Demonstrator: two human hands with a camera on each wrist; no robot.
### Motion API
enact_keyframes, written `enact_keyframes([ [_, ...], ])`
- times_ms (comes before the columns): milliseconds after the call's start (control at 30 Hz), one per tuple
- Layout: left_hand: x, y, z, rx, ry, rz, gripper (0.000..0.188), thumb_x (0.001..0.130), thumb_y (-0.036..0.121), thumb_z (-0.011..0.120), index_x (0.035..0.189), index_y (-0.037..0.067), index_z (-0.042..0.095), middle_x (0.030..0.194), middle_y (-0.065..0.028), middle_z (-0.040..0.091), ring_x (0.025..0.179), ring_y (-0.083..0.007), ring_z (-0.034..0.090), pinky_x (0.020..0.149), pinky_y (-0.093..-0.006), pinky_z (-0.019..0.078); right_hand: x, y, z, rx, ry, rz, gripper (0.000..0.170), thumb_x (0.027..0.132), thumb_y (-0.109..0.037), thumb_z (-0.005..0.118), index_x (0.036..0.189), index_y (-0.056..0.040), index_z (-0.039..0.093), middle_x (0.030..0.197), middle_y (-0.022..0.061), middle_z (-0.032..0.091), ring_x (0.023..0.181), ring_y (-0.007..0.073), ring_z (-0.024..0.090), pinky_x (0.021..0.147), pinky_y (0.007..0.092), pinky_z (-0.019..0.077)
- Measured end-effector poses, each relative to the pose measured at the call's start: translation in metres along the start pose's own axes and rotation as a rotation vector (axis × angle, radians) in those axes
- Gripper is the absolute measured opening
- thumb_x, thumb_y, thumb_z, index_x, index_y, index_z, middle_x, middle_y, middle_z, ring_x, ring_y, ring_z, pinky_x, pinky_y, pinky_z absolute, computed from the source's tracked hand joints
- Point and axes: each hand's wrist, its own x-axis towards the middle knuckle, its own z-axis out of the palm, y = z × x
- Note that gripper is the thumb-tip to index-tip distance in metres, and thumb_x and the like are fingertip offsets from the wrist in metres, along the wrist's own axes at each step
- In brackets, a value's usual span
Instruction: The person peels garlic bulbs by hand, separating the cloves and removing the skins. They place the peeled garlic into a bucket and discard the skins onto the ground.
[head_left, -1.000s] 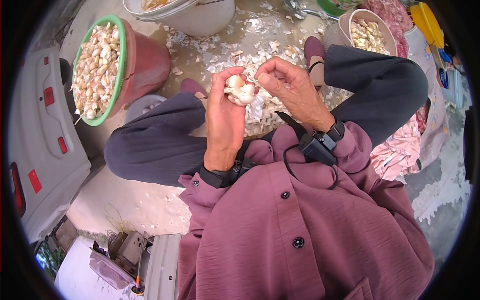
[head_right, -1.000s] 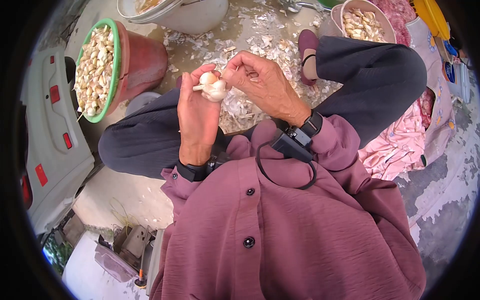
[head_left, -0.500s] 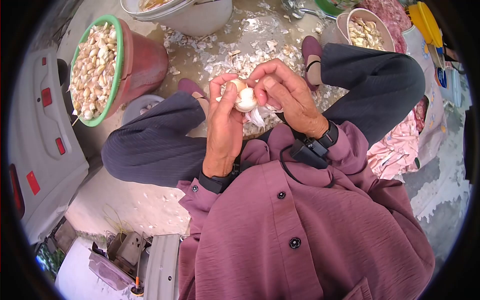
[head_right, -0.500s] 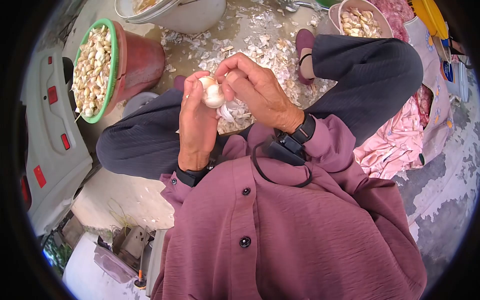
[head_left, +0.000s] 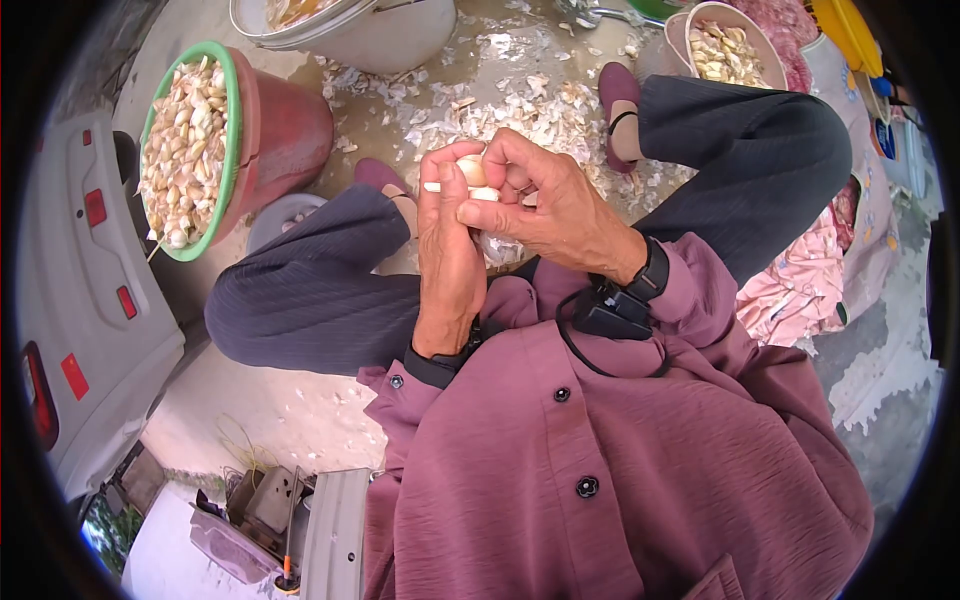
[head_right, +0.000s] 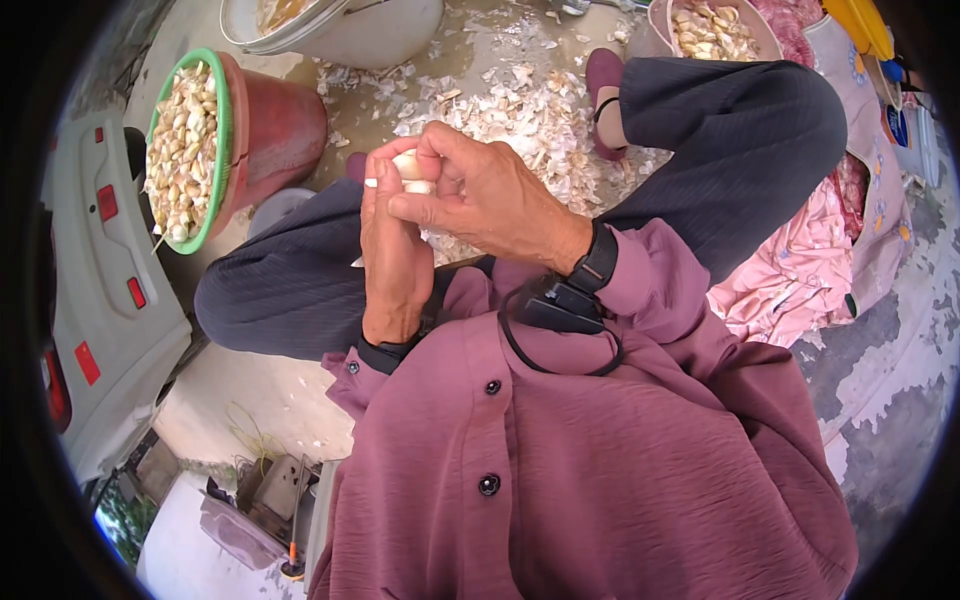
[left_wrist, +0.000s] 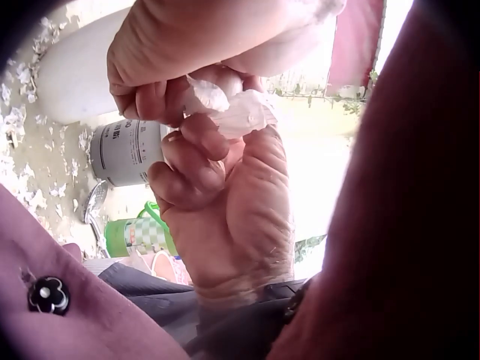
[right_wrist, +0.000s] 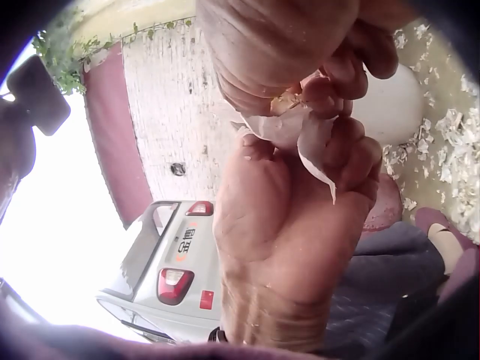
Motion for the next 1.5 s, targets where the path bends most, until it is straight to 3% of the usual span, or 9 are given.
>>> enact_keyframes([
  [267, 0.005, -0.017, 0.001, 0.119, 0.04, 0.055, 0.043, 0.106, 0.04, 0.03, 0.118, 0.004, 0.051, 0.099, -0.0056, 0.056, 0.089, -0.0128, 0.054, 0.08, -0.0272, 0.0447, -0.008, 0.031, 0.007, 0.194, 0.138, 0.084, 0.027, 0.094, -0.027, 0.061, 0.089, -0.0047, 0.047, 0.062, 0.0019, 0.053, 0.055, 0.0067, 0.043, 0.049, 0.0263, 0.036],
  [367, 0.01, -0.01, 0.0, -0.153, -0.068, -0.021, 0.046, 0.105, 0.042, 0.03, 0.12, 0.004, 0.05, 0.099, -0.006, 0.057, 0.085, -0.0114, 0.053, 0.076, -0.0256, 0.0447, -0.011, 0.036, -0.008, 0.989, 0.102, 0.337, 0.021, 0.099, -0.03, 0.052, 0.096, -0.0098, 0.049, 0.066, -0.0011, 0.05, 0.051, 0.0023, 0.031, 0.048, 0.0196, 0.0262],
  [567, 0.013, -0.013, 0.002, -0.114, -0.027, 0.028, 0.042, 0.092, 0.024, 0.067, 0.126, 0.008, 0.05, 0.1, -0.0024, 0.058, 0.087, -0.0099, 0.053, 0.078, -0.024, 0.0439, -0.019, 0.047, -0.096, 1.107, 0.473, -0.033, 0.034, 0.103, -0.037, 0.041, 0.1, -0.005, 0.053, 0.069, 0.0004, 0.045, 0.052, 0.0049, 0.029, 0.049, 0.0198, 0.0258],
  [733, 0.012, -0.007, 0.008, 0.071, -0.05, -0.033, 0.041, 0.087, 0.004, 0.065, 0.126, 0.009, 0.054, 0.101, 0.0007, 0.057, 0.092, -0.0076, 0.051, 0.086, -0.0221, 0.0406, -0.025, 0.052, -0.145, 1.514, 0.782, -0.183, 0.067, 0.1, -0.057, 0.031, 0.115, 0.0045, 0.052, 0.08, 0.0033, 0.047, 0.055, 0.0094, 0.033, 0.049, 0.023, 0.0278],
  [933, 0.011, -0.007, 0.023, 0.307, -0.081, 0.026, 0.037, 0.087, 0.006, 0.063, 0.123, 0.006, 0.051, 0.101, -0.0024, 0.055, 0.09, -0.0073, 0.049, 0.08, -0.0231, 0.0417, -0.015, 0.048, -0.071, 0.734, 0.533, 0.157, 0.045, 0.101, -0.045, 0.044, 0.098, -0.0021, 0.056, 0.07, -0.0011, 0.045, 0.054, 0.0038, 0.03, 0.049, 0.0187, 0.0244],
  [1000, 0.01, -0.008, 0.022, 0.478, -0.063, 0.019, 0.036, 0.088, 0.008, 0.062, 0.122, 0.005, 0.049, 0.103, -0.0055, 0.056, 0.09, -0.0101, 0.051, 0.078, -0.0255, 0.0435, -0.012, 0.045, -0.047, 0.443, 0.234, 0.236, 0.039, 0.099, -0.042, 0.049, 0.098, -0.0032, 0.054, 0.074, 0.0002, 0.051, 0.058, 0.0057, 0.04, 0.053, 0.0194, 0.0329],
  [1100, 0.011, -0.011, 0.023, 0.756, -0.04, 0.097, 0.035, 0.089, 0.01, 0.06, 0.121, 0.004, 0.046, 0.107, -0.0118, 0.056, 0.091, -0.0169, 0.056, 0.076, -0.0308, 0.0463, -0.004, 0.042, -0.015, 0.034, 0.194, -0.001, 0.038, 0.095, -0.041, 0.058, 0.094, -0.0029, 0.053, 0.07, 0.0045, 0.055, 0.061, 0.0125, 0.05, 0.056, 0.0268, 0.0409],
  [1167, 0.01, -0.011, 0.021, 0.823, -0.041, 0.154, 0.037, 0.09, 0.01, 0.057, 0.123, 0.002, 0.041, 0.108, -0.0187, 0.055, 0.094, -0.0276, 0.059, 0.078, -0.0366, 0.0474, -0.003, 0.043, -0.014, -0.01, 0.175, 0.004, 0.037, 0.094, -0.039, 0.06, 0.095, -0.0023, 0.052, 0.071, 0.0067, 0.056, 0.062, 0.0147, 0.052, 0.057, 0.0295, 0.0426],
  [1500, 0.003, -0.016, 0.021, 0.763, -0.024, 0.297, 0.04, 0.093, 0.014, 0.058, 0.124, 0.001, 0.037, 0.109, -0.0137, 0.052, 0.098, -0.0236, 0.054, 0.082, -0.0347, 0.0449, -0.003, 0.054, -0.001, 0.094, 0.328, -0.029, 0.03, 0.101, -0.029, 0.047, 0.095, -0.0002, 0.053, 0.074, 0.0073, 0.059, 0.064, 0.018, 0.055, 0.061, 0.0315, 0.0454],
])
